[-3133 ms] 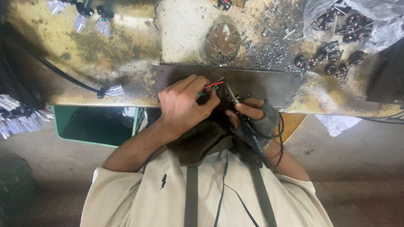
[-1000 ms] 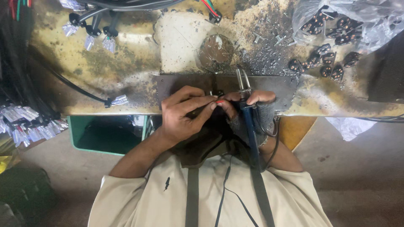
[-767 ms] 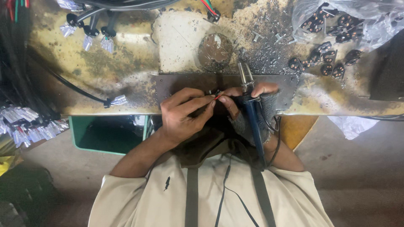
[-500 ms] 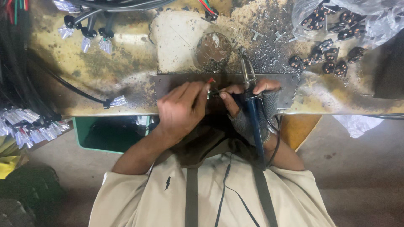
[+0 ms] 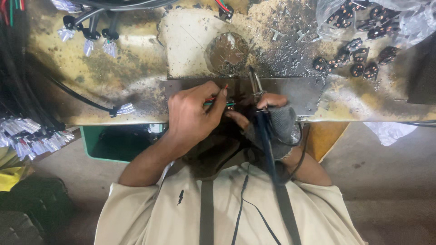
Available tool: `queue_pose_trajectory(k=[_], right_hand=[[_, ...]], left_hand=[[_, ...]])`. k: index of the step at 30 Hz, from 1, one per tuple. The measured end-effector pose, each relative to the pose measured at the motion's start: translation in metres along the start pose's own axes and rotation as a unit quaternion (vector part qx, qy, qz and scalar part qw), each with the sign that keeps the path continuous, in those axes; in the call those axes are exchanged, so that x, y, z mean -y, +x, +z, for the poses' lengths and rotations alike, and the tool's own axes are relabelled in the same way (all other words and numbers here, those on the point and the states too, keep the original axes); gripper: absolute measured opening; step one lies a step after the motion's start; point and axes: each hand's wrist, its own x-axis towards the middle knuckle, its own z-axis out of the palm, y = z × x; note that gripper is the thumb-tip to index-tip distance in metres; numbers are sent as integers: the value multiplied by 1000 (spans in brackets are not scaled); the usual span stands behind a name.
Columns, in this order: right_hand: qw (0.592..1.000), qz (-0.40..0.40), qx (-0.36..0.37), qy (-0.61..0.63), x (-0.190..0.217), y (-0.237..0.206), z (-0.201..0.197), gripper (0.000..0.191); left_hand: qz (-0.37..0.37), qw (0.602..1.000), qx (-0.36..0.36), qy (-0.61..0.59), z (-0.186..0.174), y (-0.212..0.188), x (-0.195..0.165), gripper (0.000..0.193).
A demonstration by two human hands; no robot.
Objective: The person uses a soldering iron to join wires to small black electronic components on a metal workbench. They repeatedly pick up components, align wires, apply solder, and place the finished units back on the table.
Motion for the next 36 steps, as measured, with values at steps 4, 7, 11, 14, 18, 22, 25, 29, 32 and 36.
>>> queue_pose_trajectory(k=[4, 7, 11, 14, 18, 22, 25, 29, 32, 36], right_hand=[[991, -126, -33, -7, 0, -3, 3, 47], [991, -125, 17, -45, 3, -2, -4, 46], [981, -32, 90, 169, -1, 8, -3, 35], [985, -98, 76, 117, -7, 6, -1, 39], [978, -89, 94, 166, -15, 4, -1, 42], [867, 154, 131, 456, -15, 4, -2, 26], [960, 2, 61, 272, -11, -8, -1, 45], [990, -139, -21, -2, -24, -30, -8, 44], [826, 325, 23, 460, -51, -39, -18, 27], [908, 184, 19, 376, -68, -52, -16, 12]], left_hand=[[10, 999, -47, -1, 9, -23, -2, 12], [55, 995, -79, -10, 11, -31, -9, 8], [-8, 992, 29, -119, -8, -26, -14, 4], [-16, 979, 160, -122, -28, -13, -6, 6], [59, 993, 100, 18, -32, -7, -2, 10], [33, 993, 106, 48, -23, -7, -5, 11], [-15, 993, 90, 71, -15, -9, -7, 11], [-2, 998, 30, 48, -5, -13, -7, 13], [6, 999, -6, 35, 1, -17, -4, 12], [-4, 999, -2, 33, 1, -19, 0, 16]])
